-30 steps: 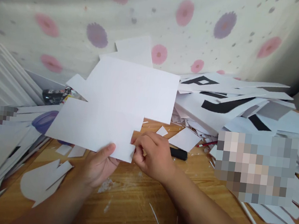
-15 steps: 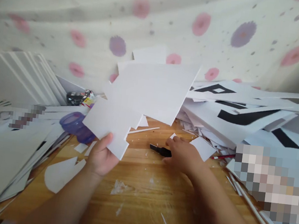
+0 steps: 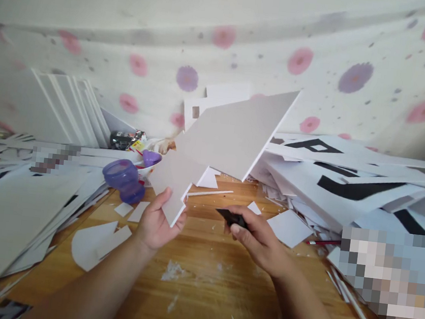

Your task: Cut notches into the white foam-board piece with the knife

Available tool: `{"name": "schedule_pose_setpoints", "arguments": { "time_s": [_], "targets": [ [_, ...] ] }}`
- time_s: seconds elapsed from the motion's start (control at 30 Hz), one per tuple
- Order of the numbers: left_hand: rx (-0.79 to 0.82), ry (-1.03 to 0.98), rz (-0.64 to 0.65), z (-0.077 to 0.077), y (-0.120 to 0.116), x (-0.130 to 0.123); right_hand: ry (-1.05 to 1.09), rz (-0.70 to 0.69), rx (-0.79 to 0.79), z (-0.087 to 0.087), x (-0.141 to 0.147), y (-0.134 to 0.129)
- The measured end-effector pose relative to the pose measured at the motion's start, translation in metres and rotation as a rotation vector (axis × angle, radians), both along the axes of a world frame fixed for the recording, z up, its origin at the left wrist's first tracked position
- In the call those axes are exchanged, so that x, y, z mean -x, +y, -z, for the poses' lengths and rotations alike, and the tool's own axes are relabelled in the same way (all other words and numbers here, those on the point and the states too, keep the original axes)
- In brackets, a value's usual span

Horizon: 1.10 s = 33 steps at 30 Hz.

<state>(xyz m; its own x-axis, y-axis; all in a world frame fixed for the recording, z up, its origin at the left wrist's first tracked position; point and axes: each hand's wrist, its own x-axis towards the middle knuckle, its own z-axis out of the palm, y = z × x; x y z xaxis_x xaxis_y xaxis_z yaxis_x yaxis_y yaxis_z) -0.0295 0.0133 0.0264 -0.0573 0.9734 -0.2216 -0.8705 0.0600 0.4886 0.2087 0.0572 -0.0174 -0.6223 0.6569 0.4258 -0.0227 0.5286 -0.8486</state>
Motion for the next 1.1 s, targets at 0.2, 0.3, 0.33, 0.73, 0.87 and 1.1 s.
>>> {"name": "schedule_pose_setpoints", "arguments": {
  "time_s": [0.2, 0.3, 0.33, 0.73, 0.87, 1.1],
  "targets": [
    [-0.065, 0.009, 0.188, 0.009, -0.009, -0.018, -0.027, 0.055, -0.081, -0.003, 0.022, -0.014],
    [-0.110, 0.019, 0.264, 0.015, -0.010, -0.022, -0.024, 0.070, -0.104, -0.007, 0.026, -0.014],
    [-0.123, 0.024, 0.287, 0.017, -0.010, -0.023, -0.021, 0.075, -0.111, -0.007, 0.026, -0.014],
    [-0.228, 0.078, 0.435, 0.025, -0.011, -0.030, 0.063, 0.062, -0.150, -0.009, 0.031, -0.017],
    [-0.219, 0.062, 0.450, 0.025, -0.012, -0.030, 0.047, 0.048, -0.169, -0.007, 0.031, -0.016],
    [-0.208, 0.049, 0.458, 0.029, -0.013, -0.026, 0.028, -0.014, -0.184, -0.009, 0.028, -0.014]
  ]
}}
